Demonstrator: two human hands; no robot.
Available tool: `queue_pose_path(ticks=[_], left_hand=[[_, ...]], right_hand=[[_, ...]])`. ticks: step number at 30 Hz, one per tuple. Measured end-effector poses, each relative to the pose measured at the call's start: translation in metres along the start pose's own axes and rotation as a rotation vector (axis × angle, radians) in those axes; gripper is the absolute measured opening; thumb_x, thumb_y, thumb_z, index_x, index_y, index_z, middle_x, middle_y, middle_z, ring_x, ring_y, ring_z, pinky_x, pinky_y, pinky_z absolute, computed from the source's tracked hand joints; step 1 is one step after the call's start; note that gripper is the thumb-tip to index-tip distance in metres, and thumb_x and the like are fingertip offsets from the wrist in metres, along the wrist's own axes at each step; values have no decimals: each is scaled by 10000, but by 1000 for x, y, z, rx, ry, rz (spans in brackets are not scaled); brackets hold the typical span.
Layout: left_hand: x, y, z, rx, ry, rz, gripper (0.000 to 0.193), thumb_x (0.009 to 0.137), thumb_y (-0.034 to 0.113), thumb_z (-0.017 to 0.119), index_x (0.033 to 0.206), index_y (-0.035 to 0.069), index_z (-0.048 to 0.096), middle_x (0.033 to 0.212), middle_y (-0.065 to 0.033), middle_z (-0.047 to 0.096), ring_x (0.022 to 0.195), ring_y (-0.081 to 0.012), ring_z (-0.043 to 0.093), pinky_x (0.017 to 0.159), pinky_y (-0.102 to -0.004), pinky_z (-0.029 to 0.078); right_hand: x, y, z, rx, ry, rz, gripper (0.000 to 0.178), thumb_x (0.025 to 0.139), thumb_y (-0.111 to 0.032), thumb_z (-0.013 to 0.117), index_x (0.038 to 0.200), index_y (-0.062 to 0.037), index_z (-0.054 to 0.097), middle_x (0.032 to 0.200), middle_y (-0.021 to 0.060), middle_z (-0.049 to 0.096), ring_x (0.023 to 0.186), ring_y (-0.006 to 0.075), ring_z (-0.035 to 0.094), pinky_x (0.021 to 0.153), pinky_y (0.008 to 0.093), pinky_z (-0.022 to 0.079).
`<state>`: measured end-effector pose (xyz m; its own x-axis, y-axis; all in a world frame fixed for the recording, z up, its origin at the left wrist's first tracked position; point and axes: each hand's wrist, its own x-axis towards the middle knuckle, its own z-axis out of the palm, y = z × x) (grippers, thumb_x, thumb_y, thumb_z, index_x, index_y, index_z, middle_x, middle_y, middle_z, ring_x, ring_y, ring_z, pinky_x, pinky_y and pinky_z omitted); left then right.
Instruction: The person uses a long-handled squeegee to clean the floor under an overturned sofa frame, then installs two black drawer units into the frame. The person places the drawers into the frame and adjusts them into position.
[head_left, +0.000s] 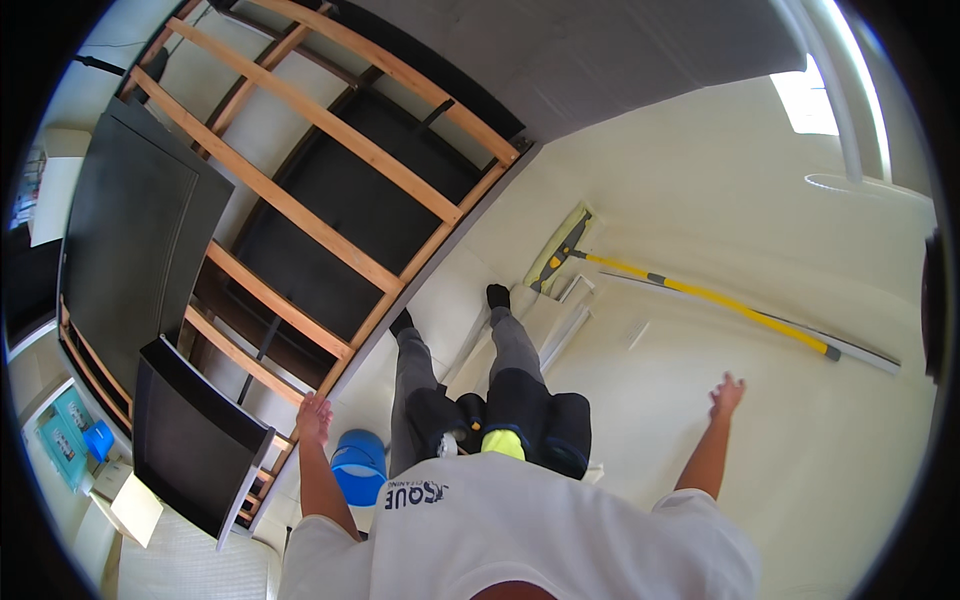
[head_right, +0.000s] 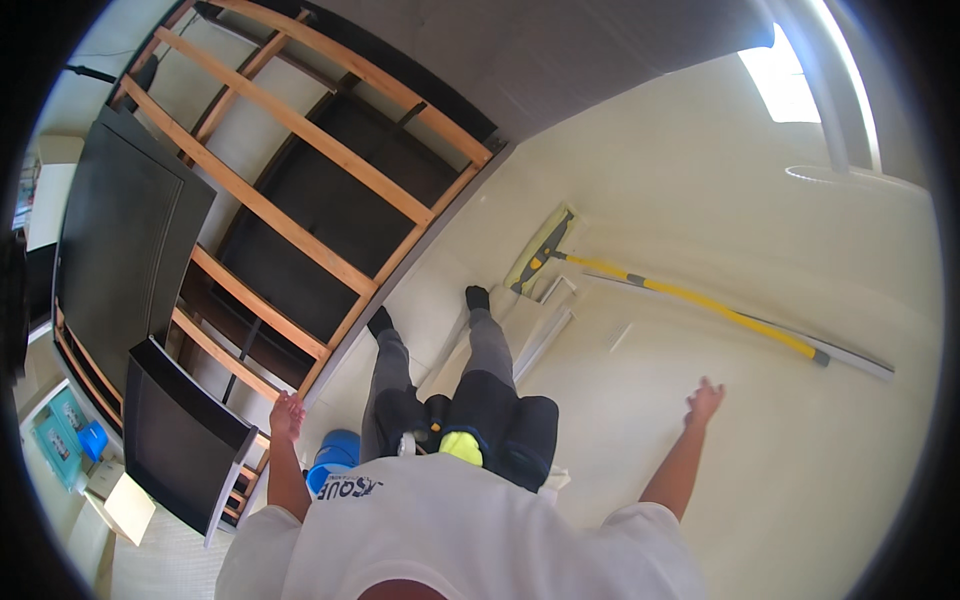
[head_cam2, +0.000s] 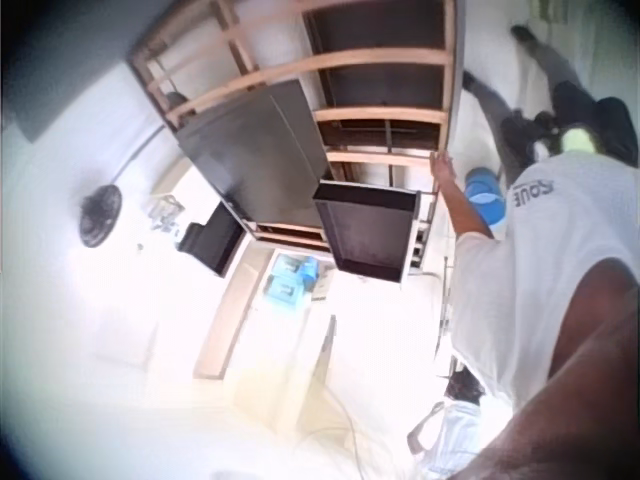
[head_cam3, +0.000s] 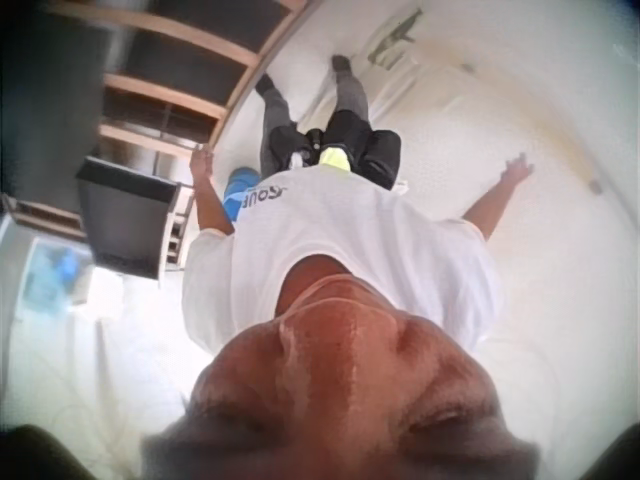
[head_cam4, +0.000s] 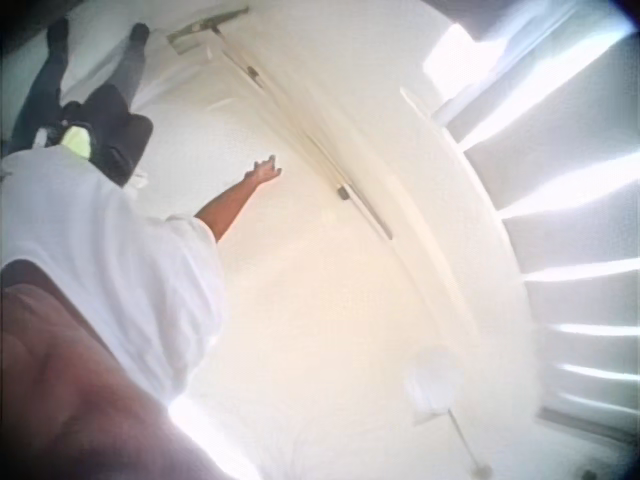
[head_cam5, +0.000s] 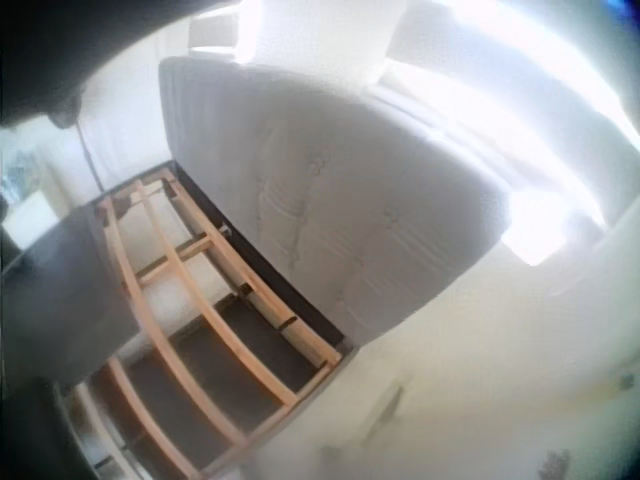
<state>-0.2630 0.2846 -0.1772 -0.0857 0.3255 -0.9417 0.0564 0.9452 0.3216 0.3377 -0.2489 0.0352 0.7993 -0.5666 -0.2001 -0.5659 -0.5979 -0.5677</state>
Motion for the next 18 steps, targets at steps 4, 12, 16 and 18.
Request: queue_pose_path(ticks=[4,12,16,18], left_hand=[[-53,30,53,-16,-19,160,388,804,116,439,1179,92,338,1073,-84,474,794,-152,510,600,-250,418],[-157,-14,156,21,-31,249,354,802,111,461,1150,99,393,1055,-78,499,838,-168,513,647,-255,400],[-191,-38,178,27,-49,262,354,799,105,453,1148,94,392,1041,-80,506,830,-160,516,641,-250,404],[-199,-50,182,64,-52,253,361,795,106,452,1150,86,388,1033,-82,510,816,-155,519,629,-247,407]], right_hand=[[58,-97,-18,384,134,-182,689,693,-320,619,1178,-23,230,900,97,412,763,184,401,609,328,405],[140,-133,11,366,304,-130,434,668,-313,640,827,46,454,726,114,509,630,221,471,568,344,395],[137,-138,21,416,600,-71,416,661,-290,644,832,47,469,755,145,518,652,233,498,578,338,413],[142,-143,16,425,757,12,406,660,-277,642,828,52,473,778,170,527,665,249,510,587,344,420]])
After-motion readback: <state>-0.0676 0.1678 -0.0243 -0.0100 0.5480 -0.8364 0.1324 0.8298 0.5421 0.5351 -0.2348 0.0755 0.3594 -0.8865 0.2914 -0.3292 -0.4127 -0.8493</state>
